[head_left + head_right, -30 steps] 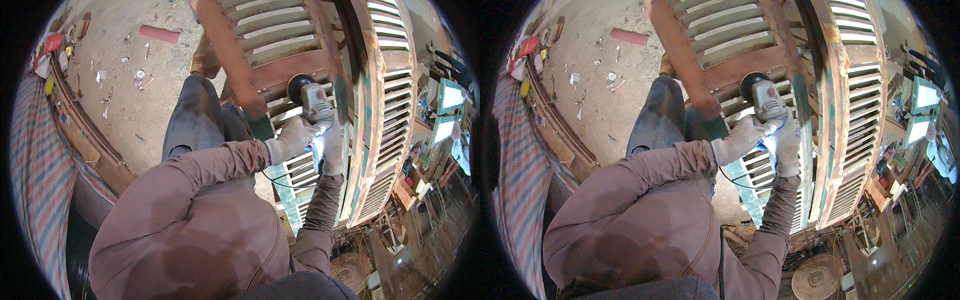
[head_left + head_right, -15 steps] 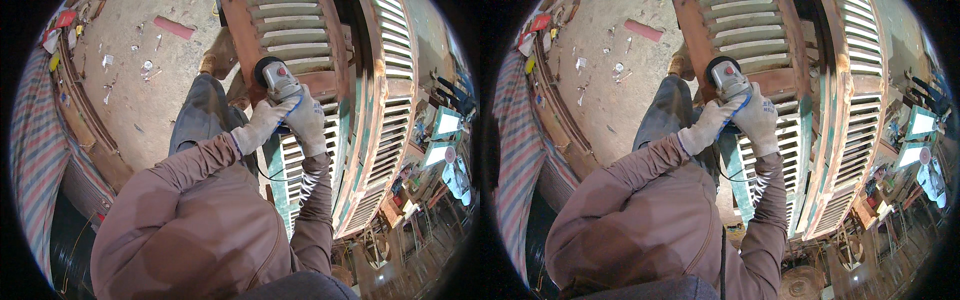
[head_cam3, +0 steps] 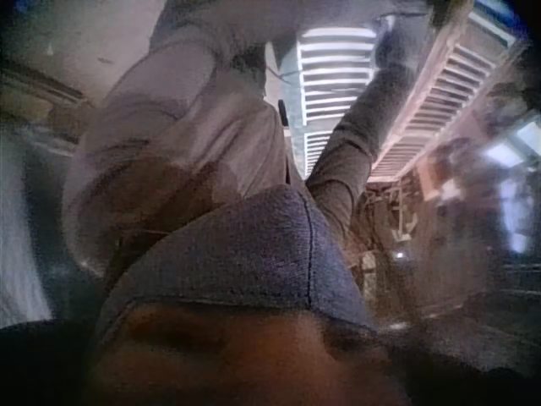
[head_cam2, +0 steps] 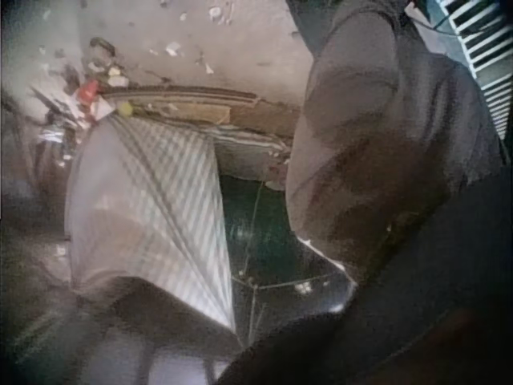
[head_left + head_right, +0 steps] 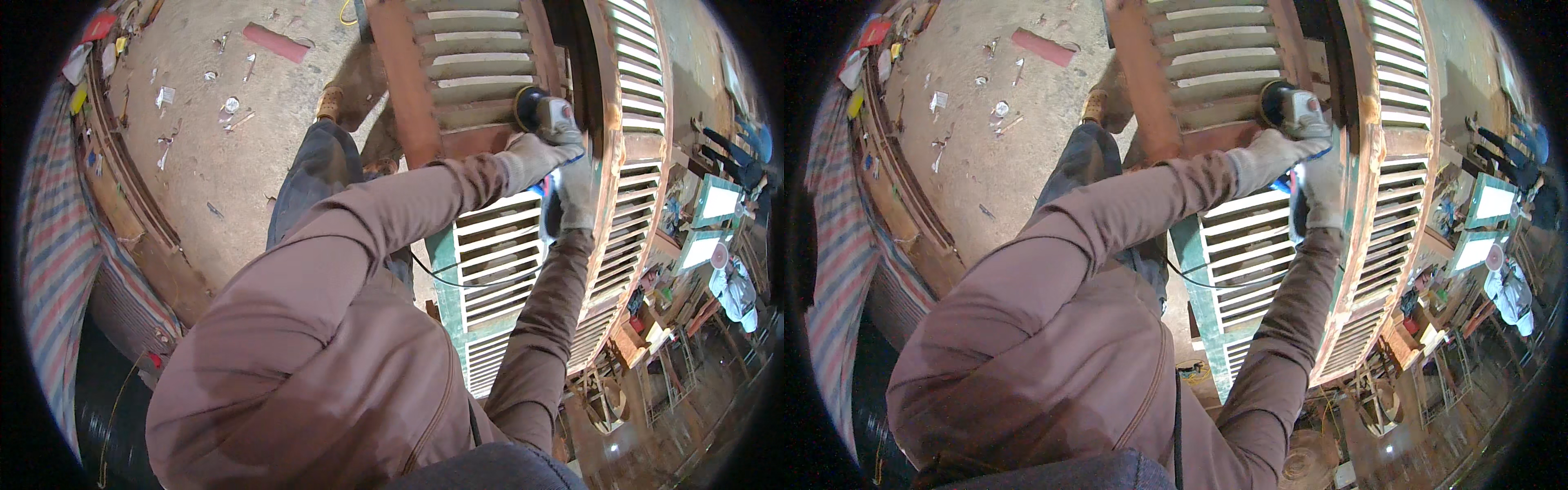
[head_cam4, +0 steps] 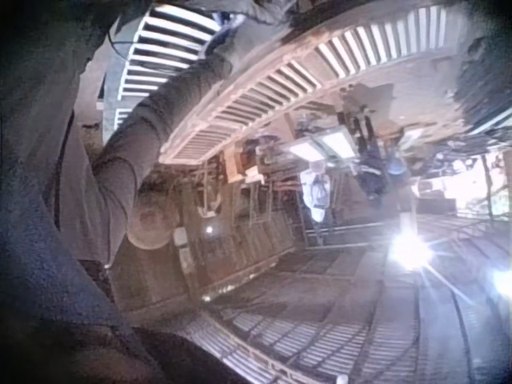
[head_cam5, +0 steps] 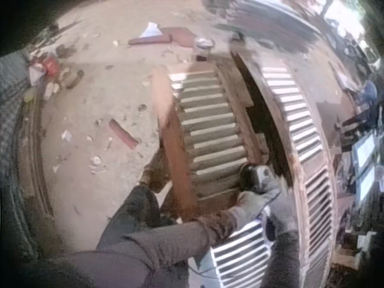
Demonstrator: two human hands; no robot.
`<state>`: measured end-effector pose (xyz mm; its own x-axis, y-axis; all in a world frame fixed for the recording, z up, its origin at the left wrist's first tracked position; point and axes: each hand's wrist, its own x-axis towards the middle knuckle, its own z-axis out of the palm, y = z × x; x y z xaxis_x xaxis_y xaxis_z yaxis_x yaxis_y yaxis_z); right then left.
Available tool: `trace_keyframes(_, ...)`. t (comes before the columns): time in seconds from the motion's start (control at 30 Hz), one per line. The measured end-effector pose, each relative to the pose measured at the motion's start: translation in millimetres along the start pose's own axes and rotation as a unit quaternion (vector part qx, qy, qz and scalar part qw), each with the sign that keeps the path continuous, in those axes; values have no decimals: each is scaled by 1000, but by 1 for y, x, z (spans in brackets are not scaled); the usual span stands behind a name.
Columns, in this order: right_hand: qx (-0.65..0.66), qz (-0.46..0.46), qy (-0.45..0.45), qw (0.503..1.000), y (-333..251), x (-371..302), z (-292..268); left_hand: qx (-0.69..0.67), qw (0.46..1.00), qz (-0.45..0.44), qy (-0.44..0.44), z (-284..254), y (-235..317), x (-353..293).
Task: The person applies a brown substance to a wooden slatted panel using a yellow scraper, then uses an orbital sander to smooth the surface. The person works on the panel's frame and slats, moving the sander systematically across the wood.
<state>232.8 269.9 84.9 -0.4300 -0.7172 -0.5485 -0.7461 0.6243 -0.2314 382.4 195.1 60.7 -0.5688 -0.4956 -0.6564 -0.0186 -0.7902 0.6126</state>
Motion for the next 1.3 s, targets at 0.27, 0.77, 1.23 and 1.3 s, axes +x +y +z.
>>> trace_keyframes(0.27,75,-137,27,987,-118,-81,51,-127,989,-45,58,-74,-19,-132)
trace_keyframes(0.77,29,35,-13,999,-6,-48,29,50,988,-141,-49,-22,37,-63)
trace_keyframes(1.23,89,-118,-31,988,-124,-37,21,-107,992,-55,32,-79,20,-75)
trace_keyframes(1.3,94,-79,-28,992,-86,-12,14,-57,998,-12,18,-64,7,-29)
